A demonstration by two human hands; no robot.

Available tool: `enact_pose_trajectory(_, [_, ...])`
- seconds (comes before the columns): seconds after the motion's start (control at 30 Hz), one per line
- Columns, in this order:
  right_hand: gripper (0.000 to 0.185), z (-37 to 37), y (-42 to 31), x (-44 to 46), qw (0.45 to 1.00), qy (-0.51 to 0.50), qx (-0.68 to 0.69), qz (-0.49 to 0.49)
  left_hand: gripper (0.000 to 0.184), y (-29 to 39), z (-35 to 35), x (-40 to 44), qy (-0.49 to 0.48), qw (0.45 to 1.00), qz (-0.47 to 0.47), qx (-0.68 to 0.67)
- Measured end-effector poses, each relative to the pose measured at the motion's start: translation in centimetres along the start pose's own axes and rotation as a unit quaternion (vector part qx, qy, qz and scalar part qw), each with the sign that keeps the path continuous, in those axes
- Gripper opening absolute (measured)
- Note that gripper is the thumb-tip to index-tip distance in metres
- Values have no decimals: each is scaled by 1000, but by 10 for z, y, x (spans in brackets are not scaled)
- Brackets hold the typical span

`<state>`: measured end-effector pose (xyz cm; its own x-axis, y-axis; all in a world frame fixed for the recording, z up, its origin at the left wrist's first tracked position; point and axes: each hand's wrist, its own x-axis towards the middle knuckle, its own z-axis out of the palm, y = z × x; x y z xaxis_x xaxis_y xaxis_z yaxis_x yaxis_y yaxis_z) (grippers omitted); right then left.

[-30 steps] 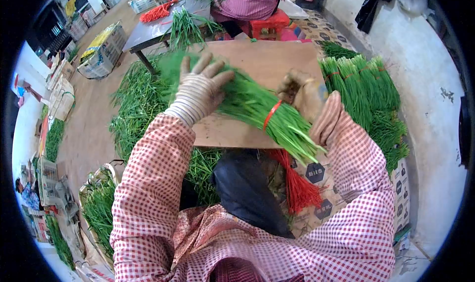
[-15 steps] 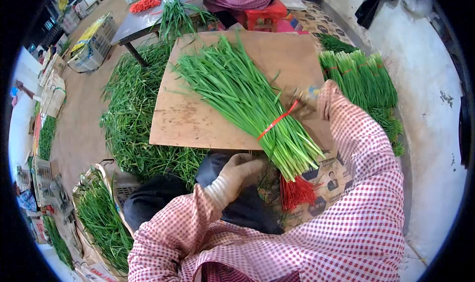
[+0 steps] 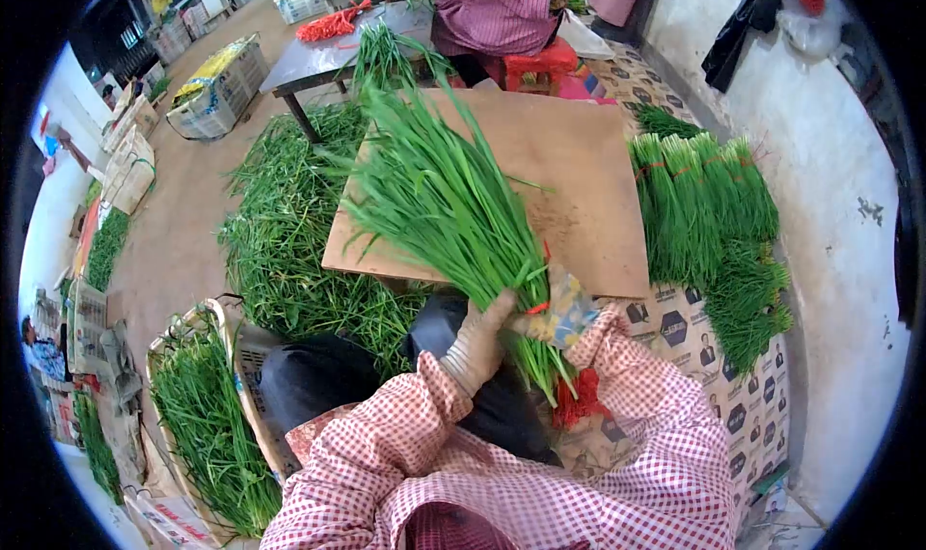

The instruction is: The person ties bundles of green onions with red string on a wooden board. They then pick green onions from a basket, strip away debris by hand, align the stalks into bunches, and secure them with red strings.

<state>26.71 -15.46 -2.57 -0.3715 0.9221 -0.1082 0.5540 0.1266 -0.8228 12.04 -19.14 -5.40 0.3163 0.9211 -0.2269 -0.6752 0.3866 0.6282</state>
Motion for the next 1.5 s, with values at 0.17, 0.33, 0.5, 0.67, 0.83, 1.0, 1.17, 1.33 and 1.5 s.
enact_pose_trajectory(0.17, [68, -43, -42, 33, 946, 74, 234, -211, 79, 82, 56, 17, -11, 951, 208, 227])
enact_pose_trajectory(0.33, [86, -93, -35, 103, 907, 46, 296, -296, 105, 140, 99, 44, -27, 938, 257, 230])
enact_pose_trajectory(0.5, [88, -71, -1, 117, 940, 63, 278, -190, 84, 98, 28, 103, 53, 910, 145, 385])
enact_pose_trajectory(0.67, [89, -88, -25, 139, 950, 104, 194, -220, 55, 120, 40, 95, 40, 942, 33, 333])
enact_pose_trajectory(0.83, [91, -84, -62, 174, 957, 99, 5, -271, 71, 105, 46, 87, -18, 997, 40, 70])
enact_pose_trajectory(1.0, [93, -40, -55, 150, 953, -28, -241, -182, 54, 57, -19, 48, -7, 987, -158, -29])
enact_pose_trajectory(1.17, [94, -75, -53, 147, 958, -147, -243, -40, 39, 98, 15, 20, 39, 963, 32, 265])
enact_pose_trajectory(1.33, [109, -142, -10, 146, 962, -156, -190, 121, 44, 157, 12, 75, -7, 764, 323, 558])
enact_pose_trajectory(1.5, [120, -70, -33, 90, 854, -105, -509, 39, 92, 155, 12, 111, -24, 427, 233, 874])
